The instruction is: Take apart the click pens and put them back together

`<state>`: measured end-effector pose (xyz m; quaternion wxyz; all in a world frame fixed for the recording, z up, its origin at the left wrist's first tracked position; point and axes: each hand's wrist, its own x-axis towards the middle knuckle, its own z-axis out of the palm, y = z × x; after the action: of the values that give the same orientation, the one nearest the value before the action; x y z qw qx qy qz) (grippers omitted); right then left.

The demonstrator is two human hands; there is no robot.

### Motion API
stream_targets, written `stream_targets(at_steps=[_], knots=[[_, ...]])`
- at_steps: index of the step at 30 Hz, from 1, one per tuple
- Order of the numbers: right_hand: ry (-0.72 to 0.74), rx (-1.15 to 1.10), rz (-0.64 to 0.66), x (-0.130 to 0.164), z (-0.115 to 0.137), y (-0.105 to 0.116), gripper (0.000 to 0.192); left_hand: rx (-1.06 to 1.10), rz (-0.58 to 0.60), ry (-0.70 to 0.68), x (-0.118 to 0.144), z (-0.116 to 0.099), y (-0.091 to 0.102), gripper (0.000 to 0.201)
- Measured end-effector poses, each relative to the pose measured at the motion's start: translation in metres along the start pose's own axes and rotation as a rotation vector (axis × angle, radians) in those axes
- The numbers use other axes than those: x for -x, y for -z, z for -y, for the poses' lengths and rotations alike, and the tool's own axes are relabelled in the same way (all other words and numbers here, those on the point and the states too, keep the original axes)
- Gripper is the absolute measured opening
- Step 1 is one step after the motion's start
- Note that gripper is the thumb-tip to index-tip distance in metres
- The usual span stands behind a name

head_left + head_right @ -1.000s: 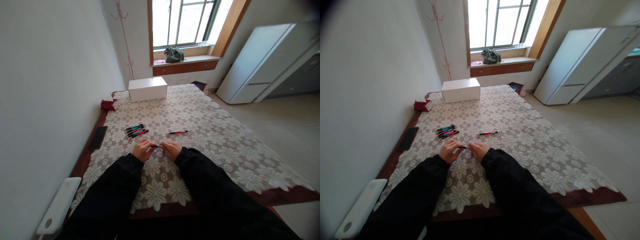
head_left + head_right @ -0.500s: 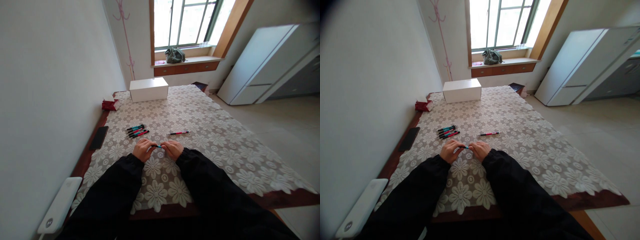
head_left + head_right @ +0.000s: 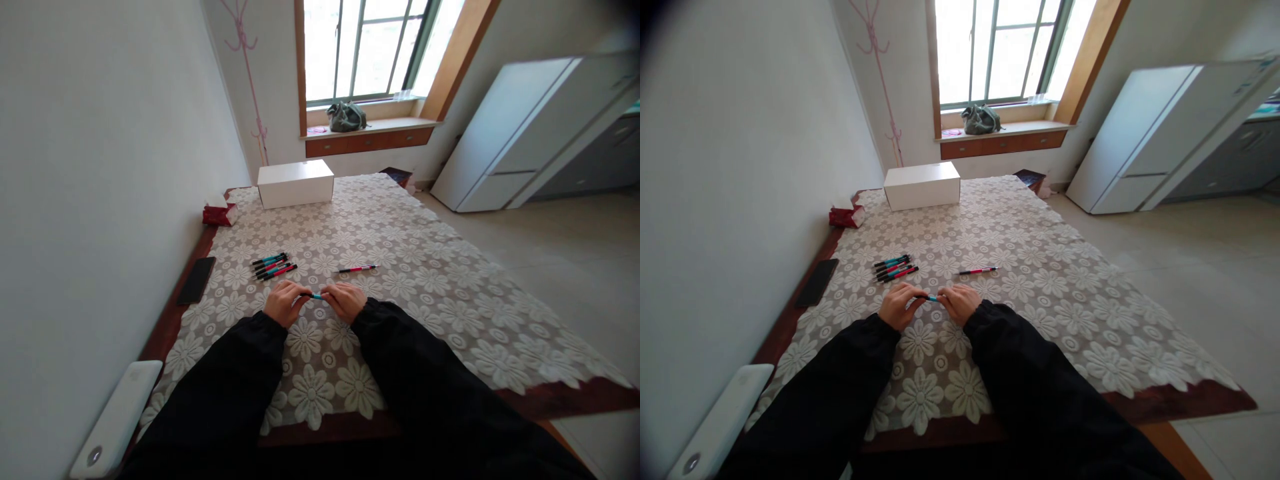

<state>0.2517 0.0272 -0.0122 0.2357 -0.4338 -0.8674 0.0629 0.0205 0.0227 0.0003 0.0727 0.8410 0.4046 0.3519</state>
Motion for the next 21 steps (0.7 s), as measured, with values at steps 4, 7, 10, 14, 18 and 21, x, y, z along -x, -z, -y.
stream_targets(at_steps=[4,7,10,14,18,21], knots=[[0.049,-0.003,-0.004,0.000,-0.003,-0.001,0.026,0.021,-0.013,0.029,-0.001,-0.001,0.001,0.020],[0.087,0.018,0.000,0.000,-0.007,-0.002,0.027,-0.005,0.026,0.047,0.000,-0.002,0.001,0.024],[0.100,0.027,-0.021,-0.001,-0.010,-0.003,0.027,-0.084,0.082,0.078,0.000,-0.002,0.000,0.030],[0.096,0.026,-0.053,0.000,-0.012,-0.003,0.024,-0.129,0.119,0.064,0.001,0.000,0.000,0.036],[0.128,0.065,-0.031,0.001,-0.014,-0.002,0.026,-0.108,0.075,0.033,0.001,0.001,-0.001,0.032],[0.133,0.048,-0.020,0.001,-0.015,-0.001,0.030,-0.107,0.056,0.007,0.001,0.002,-0.001,0.031]])
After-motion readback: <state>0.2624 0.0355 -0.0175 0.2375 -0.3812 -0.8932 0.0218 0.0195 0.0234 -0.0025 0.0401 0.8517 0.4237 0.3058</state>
